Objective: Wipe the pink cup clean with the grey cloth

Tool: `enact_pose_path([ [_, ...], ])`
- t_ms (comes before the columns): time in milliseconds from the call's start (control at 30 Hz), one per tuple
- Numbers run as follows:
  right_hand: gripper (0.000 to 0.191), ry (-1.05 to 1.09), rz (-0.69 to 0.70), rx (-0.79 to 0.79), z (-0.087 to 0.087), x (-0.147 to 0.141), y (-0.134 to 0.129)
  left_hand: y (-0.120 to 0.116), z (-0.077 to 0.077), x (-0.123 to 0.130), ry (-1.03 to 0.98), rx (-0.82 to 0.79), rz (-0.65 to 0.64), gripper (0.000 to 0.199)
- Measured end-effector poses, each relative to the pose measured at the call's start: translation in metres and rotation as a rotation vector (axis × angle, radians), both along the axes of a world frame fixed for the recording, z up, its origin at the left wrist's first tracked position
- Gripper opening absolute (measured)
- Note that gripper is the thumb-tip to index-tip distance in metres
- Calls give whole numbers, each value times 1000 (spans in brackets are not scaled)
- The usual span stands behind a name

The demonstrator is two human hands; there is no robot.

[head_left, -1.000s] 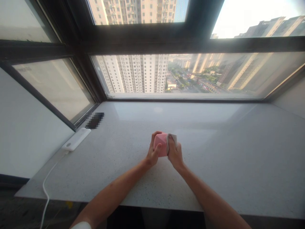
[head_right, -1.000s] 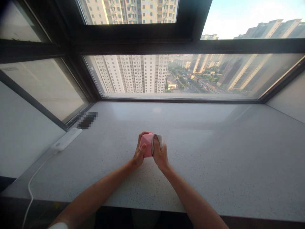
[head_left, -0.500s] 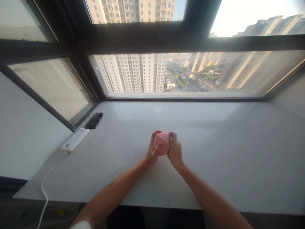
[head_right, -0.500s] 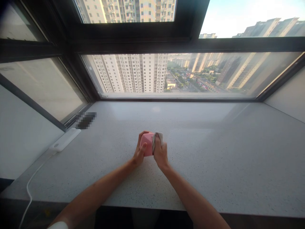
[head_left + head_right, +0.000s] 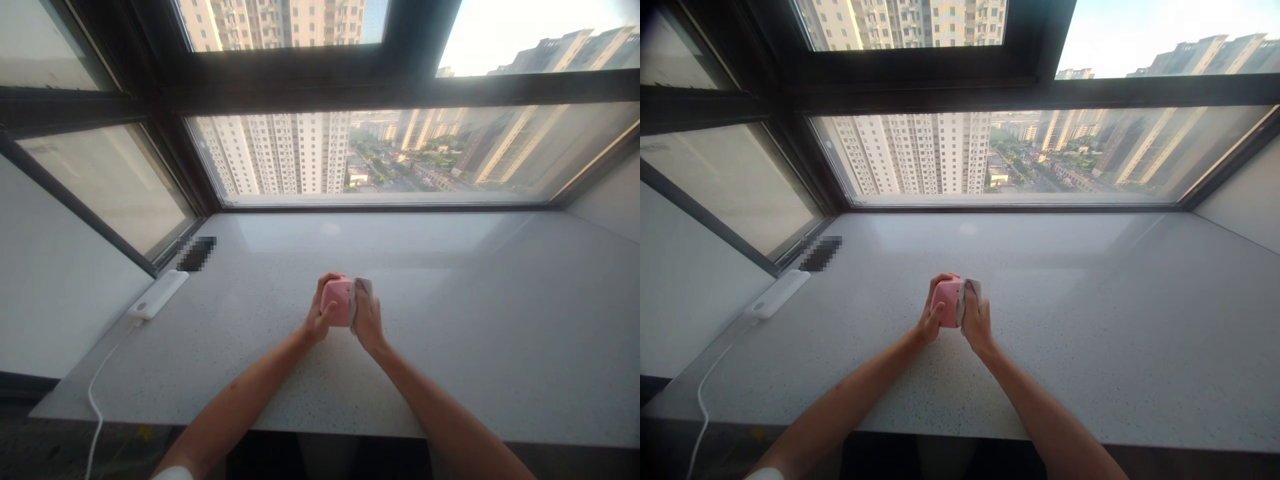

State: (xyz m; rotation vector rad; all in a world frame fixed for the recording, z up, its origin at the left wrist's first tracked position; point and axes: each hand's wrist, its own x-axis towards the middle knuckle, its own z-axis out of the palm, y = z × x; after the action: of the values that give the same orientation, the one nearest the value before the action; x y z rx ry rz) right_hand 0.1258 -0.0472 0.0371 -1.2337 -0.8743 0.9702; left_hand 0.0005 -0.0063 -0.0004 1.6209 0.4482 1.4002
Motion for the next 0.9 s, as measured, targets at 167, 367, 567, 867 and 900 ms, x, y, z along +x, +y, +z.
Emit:
enact_pose_path([
  [167, 59, -21, 24, -12, 2, 1, -1, -3, -1, 0, -17, 1, 48, 61],
  [367, 44, 132, 2, -4, 16, -3, 0, 8, -8, -9, 127, 343, 173, 76],
  [567, 52, 21, 51, -36, 8, 4, 1, 4, -4, -3, 23, 72, 46, 61],
  [867, 54, -28, 46, 33, 3, 3, 2, 3, 0, -4, 3, -29, 31, 69],
  [900, 58, -104, 58, 63, 0, 4, 2, 1, 2, -2, -33, -186, -34, 68],
])
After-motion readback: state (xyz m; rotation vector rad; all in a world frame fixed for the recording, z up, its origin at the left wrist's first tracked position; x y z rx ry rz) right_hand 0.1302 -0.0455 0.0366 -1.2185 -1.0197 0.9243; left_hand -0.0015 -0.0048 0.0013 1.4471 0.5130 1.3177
